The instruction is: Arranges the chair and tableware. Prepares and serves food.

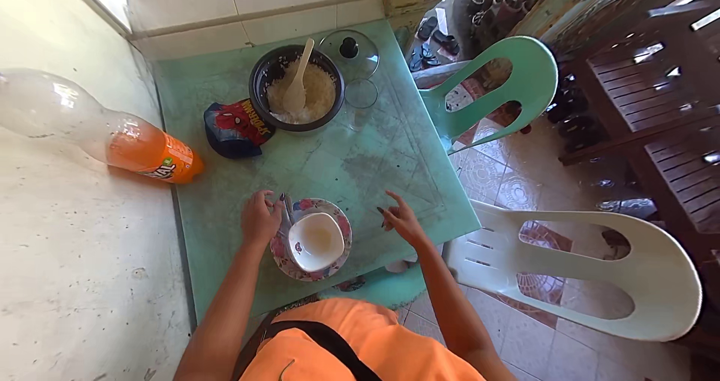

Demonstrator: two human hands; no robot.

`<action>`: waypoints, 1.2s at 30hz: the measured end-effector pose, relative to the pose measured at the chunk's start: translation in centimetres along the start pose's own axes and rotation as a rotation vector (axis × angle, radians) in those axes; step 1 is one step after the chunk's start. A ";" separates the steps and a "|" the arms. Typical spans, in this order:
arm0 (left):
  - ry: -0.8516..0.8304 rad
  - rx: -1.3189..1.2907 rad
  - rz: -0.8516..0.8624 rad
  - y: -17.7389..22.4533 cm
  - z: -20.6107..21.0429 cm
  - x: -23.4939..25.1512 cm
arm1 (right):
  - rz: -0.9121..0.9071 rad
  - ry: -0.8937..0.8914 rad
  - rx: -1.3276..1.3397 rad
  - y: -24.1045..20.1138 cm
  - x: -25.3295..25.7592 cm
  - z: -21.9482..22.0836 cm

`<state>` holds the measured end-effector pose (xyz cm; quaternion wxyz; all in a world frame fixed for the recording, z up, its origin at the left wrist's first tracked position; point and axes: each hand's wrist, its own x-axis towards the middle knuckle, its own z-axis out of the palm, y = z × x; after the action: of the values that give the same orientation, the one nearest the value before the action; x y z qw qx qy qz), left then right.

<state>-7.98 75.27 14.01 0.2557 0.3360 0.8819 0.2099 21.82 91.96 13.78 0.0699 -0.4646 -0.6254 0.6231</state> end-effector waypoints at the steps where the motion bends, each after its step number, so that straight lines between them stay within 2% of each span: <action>1: -0.004 0.026 0.028 0.2 -0.3 1.9 | -0.014 0.009 -0.025 -0.9 1.2 -0.7; 6: 0.001 0.089 0.245 2.4 -0.7 11.6 | -0.171 0.131 -0.139 -5.9 10.0 -5.0; 10: 0.095 0.083 0.474 8.3 -1.9 17.1 | -0.298 0.207 -0.173 -12.6 17.8 -8.1; 12: 0.130 0.120 0.450 11.6 -2.8 19.3 | -0.291 0.206 -0.223 -15.9 21.7 -9.0; 15: 0.105 0.196 0.320 14.7 -3.4 23.0 | -0.292 0.199 -0.374 -18.8 28.2 -10.0; 20: 0.054 0.104 0.201 15.5 -1.6 28.1 | -0.315 0.223 -0.591 -20.3 37.1 -9.9; 24: 0.021 0.101 0.161 16.3 -0.8 29.5 | -0.329 0.212 -0.709 -20.9 42.4 -8.7; 28: 0.055 0.179 0.310 15.6 -1.1 28.5 | -0.310 0.080 -0.885 -22.4 45.3 -7.8; 32: 0.428 -0.062 0.548 12.9 -2.6 25.1 | -0.320 -0.029 -1.060 -22.3 48.7 -7.2; 34: 0.567 -0.233 0.535 11.7 -3.7 22.9 | -0.286 -0.038 -1.100 -22.3 48.8 -6.7; 36: 0.644 -0.384 0.446 9.9 -4.9 20.9 | -0.276 -0.012 -1.088 -21.9 47.7 -6.5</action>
<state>-19.52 95.76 16.76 -0.0261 0.3821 0.7673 0.5143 -11.27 132.99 10.20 -0.1026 -0.3439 -0.9121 0.1981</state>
